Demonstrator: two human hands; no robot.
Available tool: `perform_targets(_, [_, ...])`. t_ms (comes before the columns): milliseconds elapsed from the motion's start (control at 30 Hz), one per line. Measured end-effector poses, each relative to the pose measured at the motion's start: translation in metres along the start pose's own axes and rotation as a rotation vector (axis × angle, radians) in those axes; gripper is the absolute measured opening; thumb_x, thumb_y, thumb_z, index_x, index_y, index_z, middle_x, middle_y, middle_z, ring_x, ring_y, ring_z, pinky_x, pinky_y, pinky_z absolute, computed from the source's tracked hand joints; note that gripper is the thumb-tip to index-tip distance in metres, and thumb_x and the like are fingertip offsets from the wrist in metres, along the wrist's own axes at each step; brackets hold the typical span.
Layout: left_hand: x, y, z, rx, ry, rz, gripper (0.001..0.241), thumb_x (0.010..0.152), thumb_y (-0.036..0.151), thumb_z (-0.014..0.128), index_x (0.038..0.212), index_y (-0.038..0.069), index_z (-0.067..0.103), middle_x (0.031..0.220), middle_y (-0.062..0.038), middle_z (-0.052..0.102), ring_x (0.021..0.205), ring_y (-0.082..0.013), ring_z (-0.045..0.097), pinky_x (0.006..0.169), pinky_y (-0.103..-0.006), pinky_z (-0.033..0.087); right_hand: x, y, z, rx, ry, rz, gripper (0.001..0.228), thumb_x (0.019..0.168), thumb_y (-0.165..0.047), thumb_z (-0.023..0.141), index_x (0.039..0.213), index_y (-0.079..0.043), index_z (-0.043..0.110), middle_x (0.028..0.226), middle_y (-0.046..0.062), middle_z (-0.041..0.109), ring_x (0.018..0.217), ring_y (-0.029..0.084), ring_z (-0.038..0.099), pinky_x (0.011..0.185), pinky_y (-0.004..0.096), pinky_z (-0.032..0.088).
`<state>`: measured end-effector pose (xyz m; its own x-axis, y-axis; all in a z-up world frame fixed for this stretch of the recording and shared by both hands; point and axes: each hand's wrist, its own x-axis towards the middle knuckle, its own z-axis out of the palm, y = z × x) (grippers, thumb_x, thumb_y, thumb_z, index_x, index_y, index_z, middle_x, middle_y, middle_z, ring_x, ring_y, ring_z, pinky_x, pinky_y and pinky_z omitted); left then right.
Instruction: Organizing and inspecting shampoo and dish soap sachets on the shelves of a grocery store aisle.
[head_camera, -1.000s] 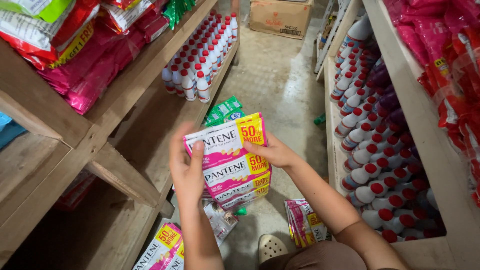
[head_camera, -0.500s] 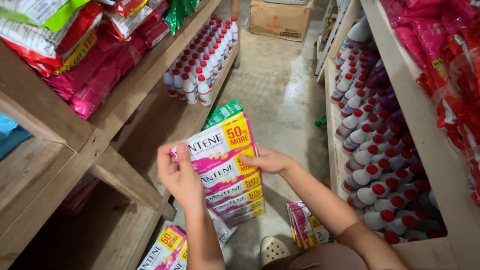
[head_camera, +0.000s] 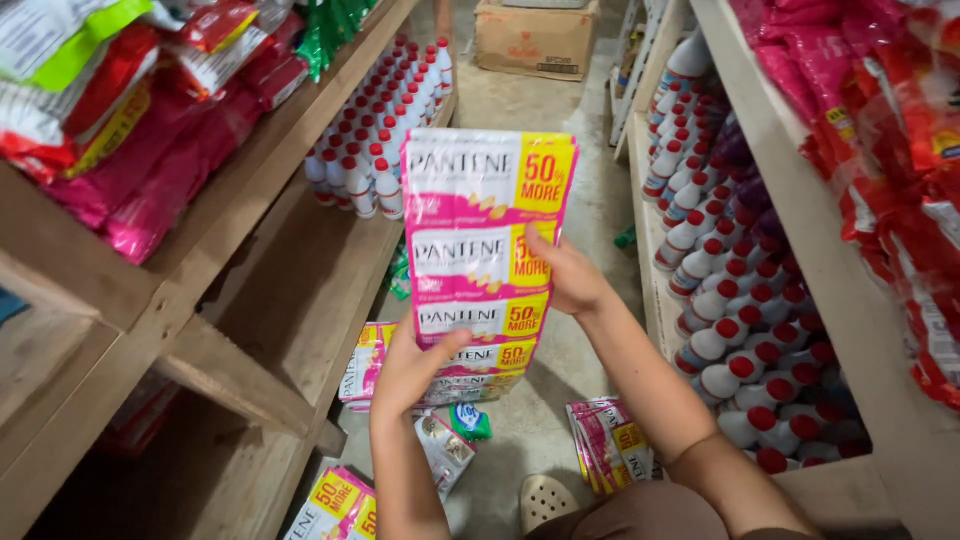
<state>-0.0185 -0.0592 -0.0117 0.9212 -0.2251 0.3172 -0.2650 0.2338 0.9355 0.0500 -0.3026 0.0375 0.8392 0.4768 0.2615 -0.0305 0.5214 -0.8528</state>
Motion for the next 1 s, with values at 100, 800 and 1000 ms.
perform_targets(100, [0.001, -0.012, -0.002, 0.066, -0.065, -0.125, 0.044, 0.083, 0.016, 0.083, 0.122, 0.000, 0.070, 0.113, -0.007, 0.077, 0.102, -0.0136, 0.071, 0.092, -0.0327, 0.057, -0.001, -0.012, -0.011, 0.036, 0.035, -0.050, 0.054, 0.110, -0.035, 0.049, 0.153, -0.002, 0.043, 0.147, 0.015, 0.059, 0.128, 0.026, 0.062, 0.108, 0.045, 0.051])
perform_targets(800, [-0.010, -0.032, -0.034, 0.270, -0.207, -0.307, 0.033, 0.080, 0.015, 0.082, 0.110, 0.001, 0.076, 0.101, -0.005, 0.082, 0.091, -0.0117, 0.074, 0.085, -0.0302, 0.057, 0.003, -0.034, -0.022, 0.055, 0.152, -0.264, 0.051, 0.112, -0.034, 0.048, 0.153, -0.004, 0.043, 0.145, 0.012, 0.060, 0.127, 0.025, 0.064, 0.108, 0.043, 0.054])
perform_targets(1000, [-0.017, -0.004, -0.037, 0.282, -0.178, -0.224, 0.029, 0.079, 0.011, 0.084, 0.105, 0.000, 0.078, 0.095, -0.004, 0.081, 0.087, -0.0087, 0.070, 0.081, -0.0295, 0.056, 0.006, -0.032, -0.029, 0.028, 0.197, -0.281, 0.051, 0.110, -0.035, 0.048, 0.152, -0.004, 0.043, 0.146, 0.011, 0.060, 0.128, 0.024, 0.064, 0.108, 0.042, 0.053])
